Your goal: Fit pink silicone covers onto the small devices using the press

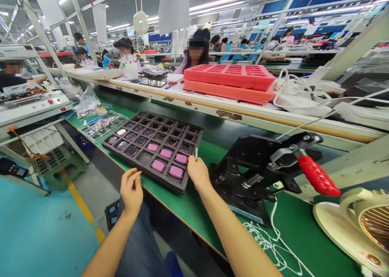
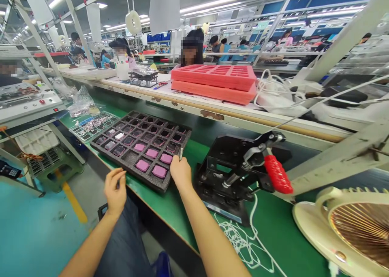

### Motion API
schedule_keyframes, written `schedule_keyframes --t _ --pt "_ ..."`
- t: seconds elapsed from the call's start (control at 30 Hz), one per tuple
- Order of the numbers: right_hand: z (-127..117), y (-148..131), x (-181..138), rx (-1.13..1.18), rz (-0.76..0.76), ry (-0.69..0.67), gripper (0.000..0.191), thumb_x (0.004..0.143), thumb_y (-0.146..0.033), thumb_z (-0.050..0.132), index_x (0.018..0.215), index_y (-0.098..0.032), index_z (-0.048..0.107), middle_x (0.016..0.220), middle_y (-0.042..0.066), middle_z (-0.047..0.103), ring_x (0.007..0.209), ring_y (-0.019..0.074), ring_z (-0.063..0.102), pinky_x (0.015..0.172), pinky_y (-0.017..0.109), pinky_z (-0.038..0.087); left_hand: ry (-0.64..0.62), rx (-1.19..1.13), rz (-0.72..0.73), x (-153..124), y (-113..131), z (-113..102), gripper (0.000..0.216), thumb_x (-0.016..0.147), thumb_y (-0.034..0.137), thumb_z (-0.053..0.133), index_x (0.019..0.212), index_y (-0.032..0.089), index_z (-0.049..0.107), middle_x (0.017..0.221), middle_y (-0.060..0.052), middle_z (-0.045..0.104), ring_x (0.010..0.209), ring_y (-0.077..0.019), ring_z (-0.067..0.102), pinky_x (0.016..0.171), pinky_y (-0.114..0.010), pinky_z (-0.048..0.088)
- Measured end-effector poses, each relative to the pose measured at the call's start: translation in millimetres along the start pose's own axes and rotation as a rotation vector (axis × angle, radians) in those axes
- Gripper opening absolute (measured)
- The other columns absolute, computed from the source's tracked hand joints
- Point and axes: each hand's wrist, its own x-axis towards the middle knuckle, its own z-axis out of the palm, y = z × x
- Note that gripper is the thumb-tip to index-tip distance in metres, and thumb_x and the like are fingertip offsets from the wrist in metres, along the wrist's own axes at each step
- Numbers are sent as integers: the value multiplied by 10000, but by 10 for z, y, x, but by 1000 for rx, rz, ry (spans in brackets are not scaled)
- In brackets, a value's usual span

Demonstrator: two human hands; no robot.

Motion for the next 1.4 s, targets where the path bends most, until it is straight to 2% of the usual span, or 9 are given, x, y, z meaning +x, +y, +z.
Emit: schedule_keyframes --t 0.13,0.3,0.53,0.7,0.8,0.9,1.1,1.17,1.4 --pt "-141 -127 -135 -48 -64 -30 395 1090 -519 585 1011 -154 712 1066 110 735 1035 256 701 989 439 546 37 83 -43 454 -34 -205 361 1078 201 327 1184 159 669 1221 -199 659 1231 -324 603 1086 -527 485" --pt "-522 42 -830 -85 -217 -11 428 1043 -549 566 767 -228 630 804 93 692 831 276 649 812 347 473 -371 183 117 1393 -108 -320 220 983 291 583 1116 195 730 1151 -147 759 1121 -342 675 1052 -491 504" --pt "-1033 1007 -1740 341 -386 -42 565 956 -748 617 730 -239 708 713 57 667 616 215 584 588 308 491 -714 248 153 1850 -35 -200 149 746 231 759 856 161 686 961 -196 761 1083 -392 718 1047 -486 507" --pt "-1439 1685 -1944 717 -324 332 576 974 -727 641 739 -218 773 858 117 704 822 246 688 680 309 591 -792 70 49 2008 -44 -458 436 835 556 658 1021 166 715 836 -29 754 814 -228 707 847 -389 587" --pt "-1599 2010 -1974 782 -127 418 682 923 -826 641 723 -185 762 616 67 589 567 169 556 494 263 481 -716 -159 -40 1853 35 -694 537 908 617 534 1269 245 673 971 72 772 946 -171 698 921 -392 568" --pt "-1594 2243 -2007 878 27 261 703 907 -850 646 860 -161 782 557 51 587 528 180 586 523 289 533 -617 -814 -412 1324 387 -834 285 866 445 713 1123 332 761 1001 95 806 1012 -238 716 857 -427 584" --pt "-1298 2262 -2057 747 -244 316 238 845 -383 936 1001 -244 824 988 71 780 863 205 768 778 278 661 -1234 -1312 -946 -153 1568 -587 412 858 506 840 1163 230 822 1172 -192 789 884 -313 749 611 -385 575" --pt "-1235 2144 -2069 659 -425 353 80 912 -240 860 982 -257 828 1092 73 774 950 211 775 811 283 670 -1327 -1369 -945 -436 1819 -452 385 922 442 811 1230 213 778 1213 -197 774 934 -291 754 658 -356 572" --pt "-1119 1898 -2038 454 -885 329 436 901 78 685 1194 -238 759 1223 83 779 1238 310 731 1078 534 635 -1491 -1258 -733 -645 2046 -383 477 927 426 832 1338 233 687 1015 -69 771 673 -160 726 721 -344 635"
